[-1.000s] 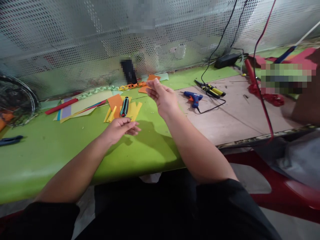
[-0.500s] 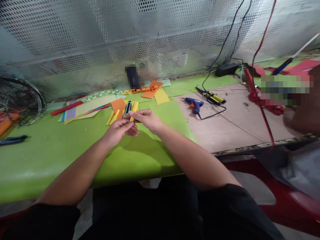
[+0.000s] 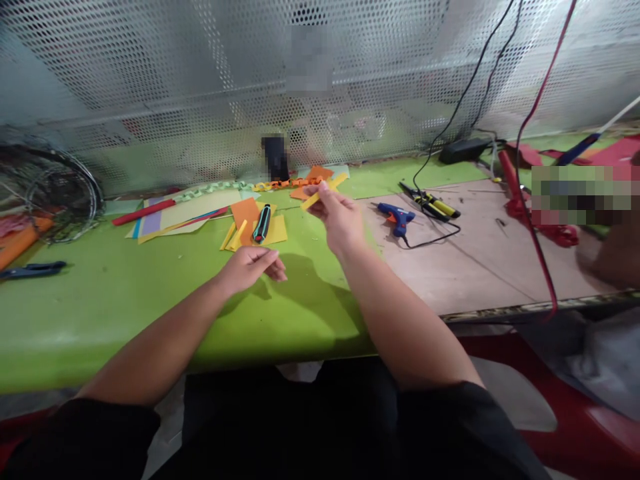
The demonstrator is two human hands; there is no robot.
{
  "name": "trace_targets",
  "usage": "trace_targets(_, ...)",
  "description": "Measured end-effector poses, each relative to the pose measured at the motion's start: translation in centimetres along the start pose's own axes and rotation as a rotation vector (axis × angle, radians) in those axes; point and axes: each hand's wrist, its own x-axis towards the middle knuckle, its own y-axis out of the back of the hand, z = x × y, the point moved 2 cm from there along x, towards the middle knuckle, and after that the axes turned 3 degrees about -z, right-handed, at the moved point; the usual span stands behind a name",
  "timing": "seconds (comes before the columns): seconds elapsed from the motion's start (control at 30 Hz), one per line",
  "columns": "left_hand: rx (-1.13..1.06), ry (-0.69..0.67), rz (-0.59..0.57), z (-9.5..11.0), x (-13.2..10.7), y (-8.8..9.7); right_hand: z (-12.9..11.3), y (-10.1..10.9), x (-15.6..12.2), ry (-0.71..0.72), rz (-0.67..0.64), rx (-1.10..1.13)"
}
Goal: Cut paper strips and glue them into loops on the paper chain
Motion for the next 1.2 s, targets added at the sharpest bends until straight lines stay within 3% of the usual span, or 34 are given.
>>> trace_targets(0.07, 0.009, -0.003, 0.032, -0.1, 0.0, 0.6, -0.1, 0.6, 0.5, -0.015, 0.022, -0.055)
trace_targets(0.2, 0.023, -0.084, 0.164, 0.2, 0.3, 1.8, 1.8, -1.3, -1.1, -0.148, -0.194, -0.206)
trace_targets(0.4, 0.047, -0.089, 0.077, 0.0, 0.4, 1.1, 4.1, -4.5, -4.4, -0.269, -0.458, -0.127)
trace_targets(0.47, 0.029, -0.083, 0.062, -0.1, 0.3, 0.8, 3.8, -4.3, -4.2, -0.301, -0.424, -0.081)
trace_targets(0.53, 0.023, -0.07, 0.045, -0.2, 0.1, 0.6, 3.0, -3.5, -3.2, -0.269, -0.29, -0.037)
trace_targets(0.67, 0.041, -0.045, -0.015, -0.2, 0.0, 0.4, 0.7, -0.8, -0.5, -0.032, 0.094, 0.015)
trace_targets(0.73, 0.025, -0.063, 0.041, -0.2, 0.1, 0.7, 0.4, -0.3, -0.1, 0.004, 0.163, -0.015)
trace_targets(0.77, 0.011, -0.084, 0.091, -0.2, 0.2, 1.0, 0.6, -0.4, -0.2, -0.024, 0.131, -0.034)
trace_targets(0.83, -0.015, -0.122, 0.166, -0.3, 0.5, 1.5, 1.6, -1.5, -1.0, -0.145, -0.065, -0.068)
trace_targets(0.9, -0.025, -0.137, 0.175, -0.4, 0.7, 1.8, 3.0, -2.9, -2.2, -0.254, -0.319, -0.093)
trace_targets(0.93, -0.021, -0.137, 0.16, -0.5, 0.8, 1.9, 3.5, -3.4, -2.7, -0.272, -0.383, -0.099)
trace_targets(0.97, -0.013, -0.133, 0.141, -0.5, 0.8, 1.9, 3.9, -3.7, -3.0, -0.276, -0.401, -0.101)
trace_targets(1.1, 0.003, -0.097, 0.072, -0.4, 0.7, 1.6, 3.9, -3.2, -2.8, -0.229, -0.244, -0.082)
trace_targets(1.2, -0.019, -0.072, 0.041, -0.3, 0.7, 1.4, 3.1, -2.7, -2.4, -0.211, -0.25, -0.074)
